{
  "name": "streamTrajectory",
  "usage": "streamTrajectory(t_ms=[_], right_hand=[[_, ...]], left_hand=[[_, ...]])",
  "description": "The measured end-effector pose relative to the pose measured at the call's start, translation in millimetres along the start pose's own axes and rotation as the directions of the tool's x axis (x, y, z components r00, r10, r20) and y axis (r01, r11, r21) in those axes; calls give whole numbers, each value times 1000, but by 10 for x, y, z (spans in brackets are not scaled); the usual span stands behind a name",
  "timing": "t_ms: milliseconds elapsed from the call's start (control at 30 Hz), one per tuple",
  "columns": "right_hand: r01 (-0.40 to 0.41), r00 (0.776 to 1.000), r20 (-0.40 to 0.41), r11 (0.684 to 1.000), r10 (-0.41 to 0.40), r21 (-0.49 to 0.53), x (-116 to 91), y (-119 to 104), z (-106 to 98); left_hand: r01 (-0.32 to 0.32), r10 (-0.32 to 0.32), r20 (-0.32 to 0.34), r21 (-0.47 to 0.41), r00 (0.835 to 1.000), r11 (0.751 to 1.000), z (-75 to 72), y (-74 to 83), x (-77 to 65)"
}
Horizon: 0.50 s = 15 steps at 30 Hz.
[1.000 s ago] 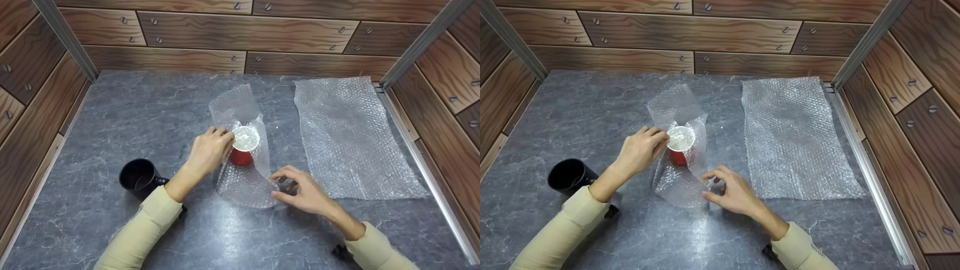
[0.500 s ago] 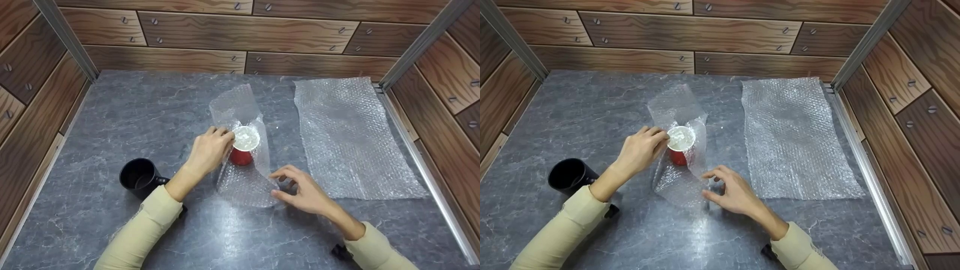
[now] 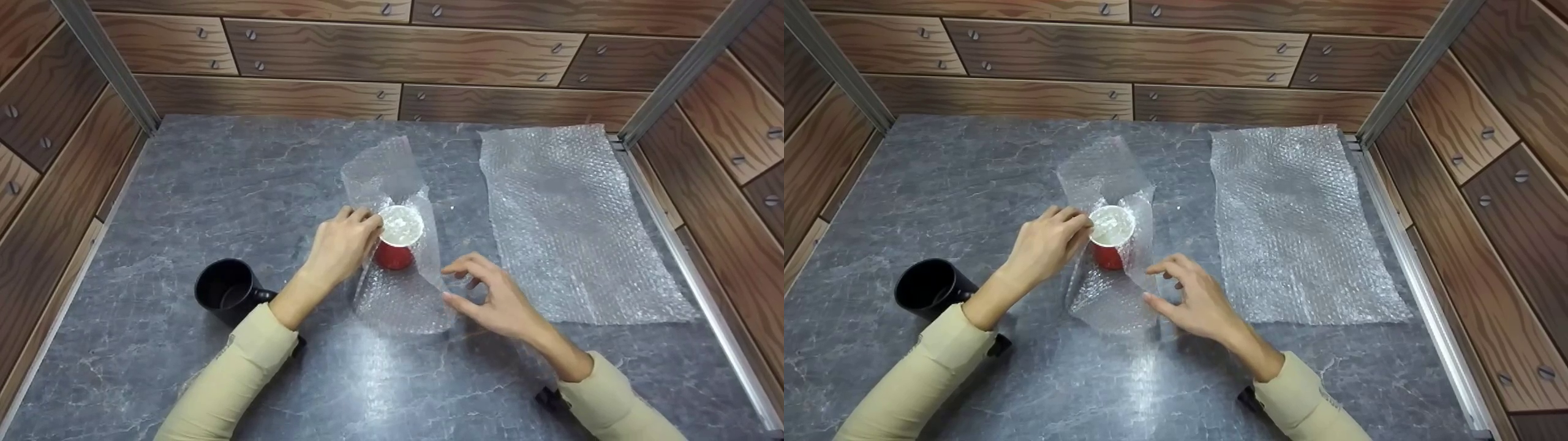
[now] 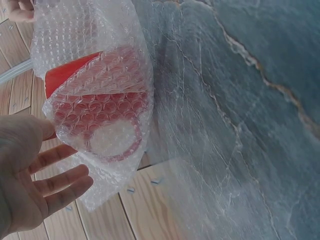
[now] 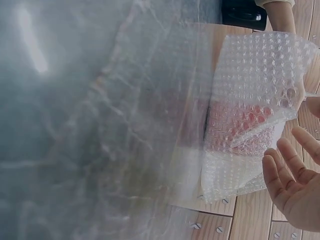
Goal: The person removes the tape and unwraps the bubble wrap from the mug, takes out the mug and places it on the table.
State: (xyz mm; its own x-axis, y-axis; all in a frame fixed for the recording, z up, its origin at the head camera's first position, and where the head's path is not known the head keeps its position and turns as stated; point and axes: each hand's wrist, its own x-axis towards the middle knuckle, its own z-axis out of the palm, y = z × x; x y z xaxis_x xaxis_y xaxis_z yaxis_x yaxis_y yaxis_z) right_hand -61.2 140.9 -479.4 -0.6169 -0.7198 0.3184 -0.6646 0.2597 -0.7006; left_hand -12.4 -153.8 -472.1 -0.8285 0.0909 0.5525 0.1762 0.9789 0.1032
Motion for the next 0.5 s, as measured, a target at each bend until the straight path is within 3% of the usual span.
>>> streamTrajectory(t_ms=[233, 500], right_hand=[[25, 997, -70, 999, -26, -21, 156, 20, 37], [44, 994, -99, 997, -51, -71, 311, 44, 119]], left_hand=[[-3, 3, -18, 4, 1000, 1000, 8, -6, -7], [13, -13, 19, -7, 1000, 1000, -2, -6, -3]])
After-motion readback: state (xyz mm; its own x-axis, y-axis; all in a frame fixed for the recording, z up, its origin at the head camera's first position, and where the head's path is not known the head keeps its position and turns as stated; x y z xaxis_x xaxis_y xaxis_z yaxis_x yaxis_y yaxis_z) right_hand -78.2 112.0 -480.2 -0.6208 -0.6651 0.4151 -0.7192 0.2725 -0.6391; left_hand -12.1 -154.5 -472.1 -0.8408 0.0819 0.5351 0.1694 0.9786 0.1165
